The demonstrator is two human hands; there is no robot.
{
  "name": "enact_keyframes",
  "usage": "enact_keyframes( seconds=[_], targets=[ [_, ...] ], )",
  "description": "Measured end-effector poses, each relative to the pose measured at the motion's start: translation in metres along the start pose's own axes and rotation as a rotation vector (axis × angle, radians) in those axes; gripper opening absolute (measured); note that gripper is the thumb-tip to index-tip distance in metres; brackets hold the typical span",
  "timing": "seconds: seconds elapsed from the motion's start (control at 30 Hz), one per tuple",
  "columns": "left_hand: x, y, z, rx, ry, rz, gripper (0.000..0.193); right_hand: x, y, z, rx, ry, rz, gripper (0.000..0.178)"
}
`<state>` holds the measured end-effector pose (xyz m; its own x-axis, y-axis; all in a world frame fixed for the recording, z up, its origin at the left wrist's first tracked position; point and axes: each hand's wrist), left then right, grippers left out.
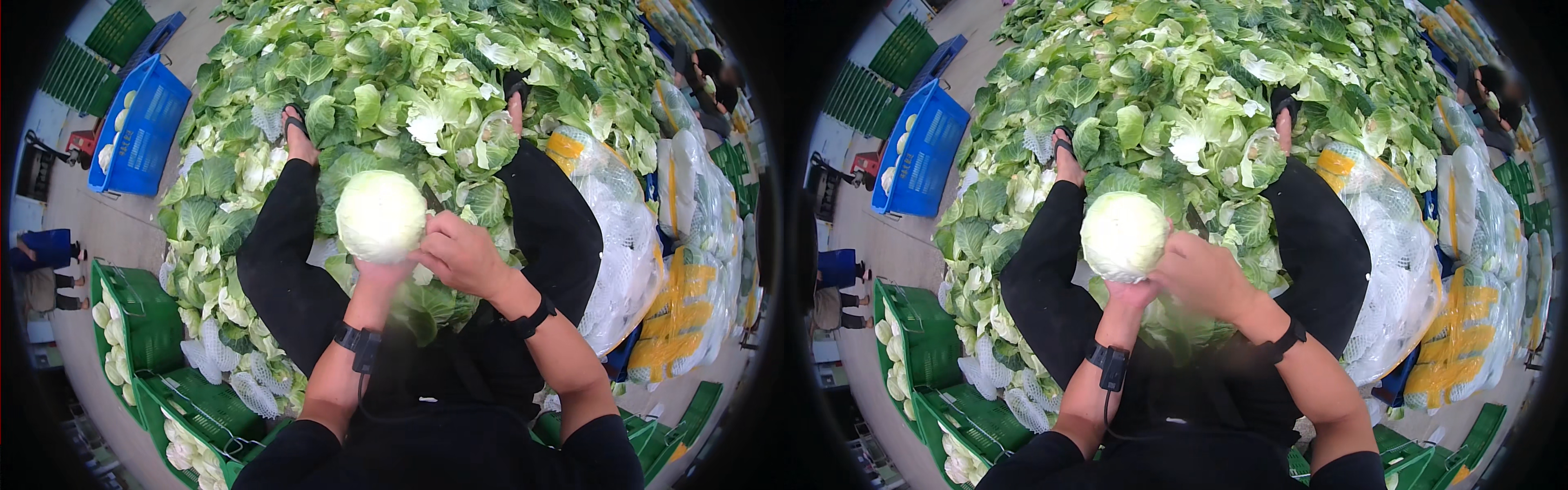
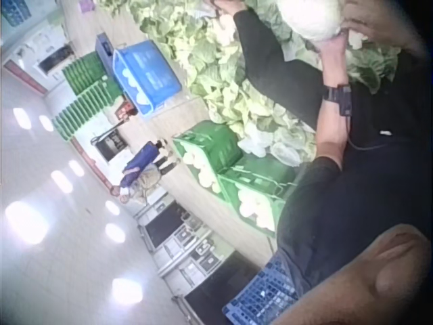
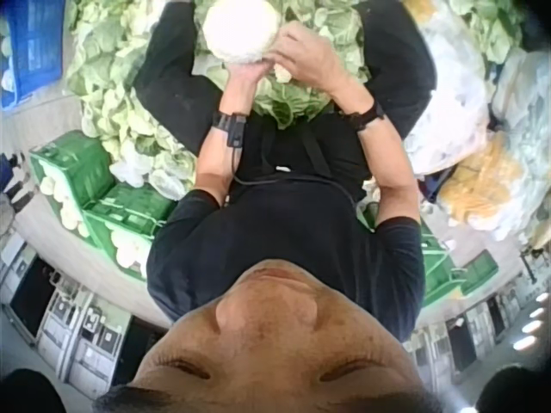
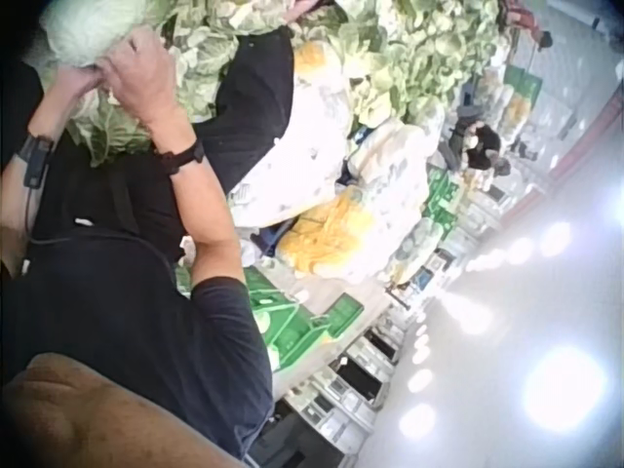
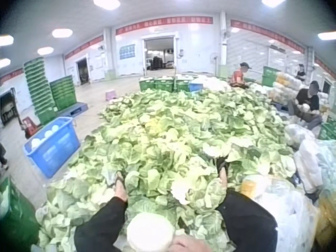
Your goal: The recorder uses a knife to trim outer leaves from cabbages and packs them into crates or bags.
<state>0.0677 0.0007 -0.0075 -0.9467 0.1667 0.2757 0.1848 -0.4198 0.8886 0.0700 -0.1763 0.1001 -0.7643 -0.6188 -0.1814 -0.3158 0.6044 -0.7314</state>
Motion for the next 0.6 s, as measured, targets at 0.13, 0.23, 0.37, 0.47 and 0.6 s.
enact_keyframes(
  seconds=[0.13, 0.23, 0.37, 0.47, 0.6],
  targets=[
    [-0.01, -0.011, 0.013, 0.314, -0.151, -0.212, 0.07, 0.01, 0.022, 0.025, -0.522, 0.295, 0.421, 0.024],
    [-0.011, -0.017, 0.016, 0.138, 0.026, -0.03, 0.074, -0.007, 0.004, 0.002, -0.884, 0.367, 0.439, 0.038],
    [-0.005, -0.001, 0.024, -0.055, 0.19, -0.094, 0.081, -0.023, -0.003, -0.02, -0.927, 0.419, 0.401, 0.042],
    [-0.008, -0.001, 0.027, -0.1, 0.251, -0.074, 0.078, -0.018, 0.0, -0.019, -0.867, 0.321, 0.456, 0.03],
    [-0.012, -0.019, 0.031, -0.193, 0.358, -0.031, 0.072, -0.012, -0.002, -0.012, -1.086, 0.437, 0.321, 0.019]
  ],
)
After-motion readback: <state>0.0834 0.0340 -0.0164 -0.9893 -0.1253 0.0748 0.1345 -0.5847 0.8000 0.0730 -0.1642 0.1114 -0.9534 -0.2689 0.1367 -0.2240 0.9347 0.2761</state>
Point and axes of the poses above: each hand's wrist, its own x-axis away from the middle knuckle, its own y-axis out of the palm, z = x × y, and after that the axes turned 10 degrees about -x, right-handed
